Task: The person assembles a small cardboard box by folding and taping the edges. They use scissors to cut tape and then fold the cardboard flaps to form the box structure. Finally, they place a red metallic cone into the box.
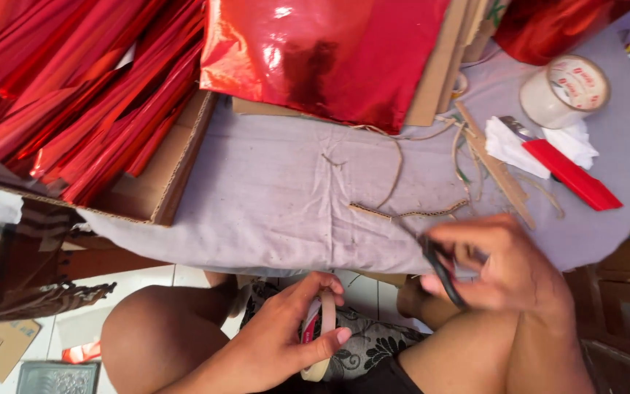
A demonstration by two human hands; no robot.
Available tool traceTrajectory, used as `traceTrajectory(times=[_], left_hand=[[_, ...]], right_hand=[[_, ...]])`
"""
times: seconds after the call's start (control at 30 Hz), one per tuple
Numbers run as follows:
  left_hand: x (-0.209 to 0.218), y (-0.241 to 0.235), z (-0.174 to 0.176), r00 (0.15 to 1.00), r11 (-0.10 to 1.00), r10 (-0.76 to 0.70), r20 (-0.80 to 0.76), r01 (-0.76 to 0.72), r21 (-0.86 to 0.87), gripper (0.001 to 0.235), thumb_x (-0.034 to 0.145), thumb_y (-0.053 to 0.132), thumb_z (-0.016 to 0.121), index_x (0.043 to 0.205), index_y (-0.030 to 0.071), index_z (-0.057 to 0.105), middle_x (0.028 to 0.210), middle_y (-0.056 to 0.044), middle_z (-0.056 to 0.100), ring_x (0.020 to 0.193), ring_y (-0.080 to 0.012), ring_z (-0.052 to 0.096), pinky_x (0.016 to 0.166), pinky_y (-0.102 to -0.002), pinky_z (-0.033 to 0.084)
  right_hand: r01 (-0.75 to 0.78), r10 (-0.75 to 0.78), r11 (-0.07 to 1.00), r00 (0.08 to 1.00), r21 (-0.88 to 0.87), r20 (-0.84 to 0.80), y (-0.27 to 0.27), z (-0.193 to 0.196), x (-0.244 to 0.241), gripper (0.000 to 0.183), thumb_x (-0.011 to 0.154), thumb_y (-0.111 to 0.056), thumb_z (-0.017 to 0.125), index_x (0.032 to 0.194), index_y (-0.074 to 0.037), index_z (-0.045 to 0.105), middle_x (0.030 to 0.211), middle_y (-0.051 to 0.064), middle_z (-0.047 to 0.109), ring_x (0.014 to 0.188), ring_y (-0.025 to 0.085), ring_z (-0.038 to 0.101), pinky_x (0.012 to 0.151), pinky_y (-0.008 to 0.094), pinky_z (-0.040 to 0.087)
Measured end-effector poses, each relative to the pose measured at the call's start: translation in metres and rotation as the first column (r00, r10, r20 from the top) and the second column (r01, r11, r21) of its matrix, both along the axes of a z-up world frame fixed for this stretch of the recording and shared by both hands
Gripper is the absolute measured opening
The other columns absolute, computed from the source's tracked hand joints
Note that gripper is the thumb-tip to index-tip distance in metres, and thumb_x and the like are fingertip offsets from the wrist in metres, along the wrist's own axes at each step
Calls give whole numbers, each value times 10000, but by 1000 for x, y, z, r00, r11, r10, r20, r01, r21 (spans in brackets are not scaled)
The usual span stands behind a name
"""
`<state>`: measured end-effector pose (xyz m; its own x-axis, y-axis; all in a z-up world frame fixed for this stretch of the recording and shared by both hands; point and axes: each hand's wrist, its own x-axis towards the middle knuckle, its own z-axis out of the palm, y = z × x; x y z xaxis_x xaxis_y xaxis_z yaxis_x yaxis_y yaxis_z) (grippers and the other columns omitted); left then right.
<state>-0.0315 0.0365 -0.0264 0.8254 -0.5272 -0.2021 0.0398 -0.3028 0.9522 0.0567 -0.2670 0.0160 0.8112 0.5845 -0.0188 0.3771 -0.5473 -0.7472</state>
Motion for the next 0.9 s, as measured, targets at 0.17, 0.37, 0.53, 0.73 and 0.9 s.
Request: traceTrajectory(times=[0.17, 0.37, 0.53, 0.73, 0.9], left_hand=[[1, 1, 1, 997, 996, 10, -71, -16, -84, 350, 933, 390, 644, 1188, 175, 539, 1037, 45, 645, 798, -96, 564, 757, -274, 487], [1, 0, 0, 983, 986, 2, -183, -33, -166, 368, 934, 387, 646, 1221, 189, 527, 1146, 39, 664, 911, -68, 596, 745, -259, 503], [0, 0, -1, 980, 977, -4, -198, -39, -212, 370, 937, 374, 644, 1229, 177, 529, 1157, 29, 634, 981, -81, 601, 833, -283, 535], [2, 1, 3, 993, 981, -28, -114, 5, -196, 378, 951, 411, 615, 1223, 167, 517, 1123, 34, 653, 855, -83, 570, 727, -270, 476], [2, 3, 5, 992, 987, -57, -109, 39, -157, 409, 953, 459, 584, 1221, 163, 498, 1123, 33, 648, 842, -99, 589, 771, -277, 487]], right_hand=[[-298, 238, 950, 884, -92, -402, 8, -5, -5, 425, 727, -342, 878, 590, -123, 540, 493, -30, 377, 466, 108, 307, 418, 289, 259], [-329, 183, 896, 886, -297, -427, 18, -14, -3, 606, 785, -466, 883, 579, -142, 414, 483, -16, 345, 532, 139, 286, 493, 311, 322], [-359, 238, 889, 893, -285, -381, 22, -16, -4, 628, 836, -483, 836, 597, -183, 337, 506, -48, 306, 558, 163, 247, 610, 262, 403], [-361, 230, 895, 876, -261, -424, 36, -10, -5, 592, 818, -466, 854, 589, -157, 404, 515, -23, 309, 525, 148, 297, 509, 318, 335], [-364, 194, 881, 861, -302, -470, 42, -10, -4, 561, 856, -479, 850, 574, -148, 494, 418, -14, 427, 474, 145, 316, 485, 316, 347]])
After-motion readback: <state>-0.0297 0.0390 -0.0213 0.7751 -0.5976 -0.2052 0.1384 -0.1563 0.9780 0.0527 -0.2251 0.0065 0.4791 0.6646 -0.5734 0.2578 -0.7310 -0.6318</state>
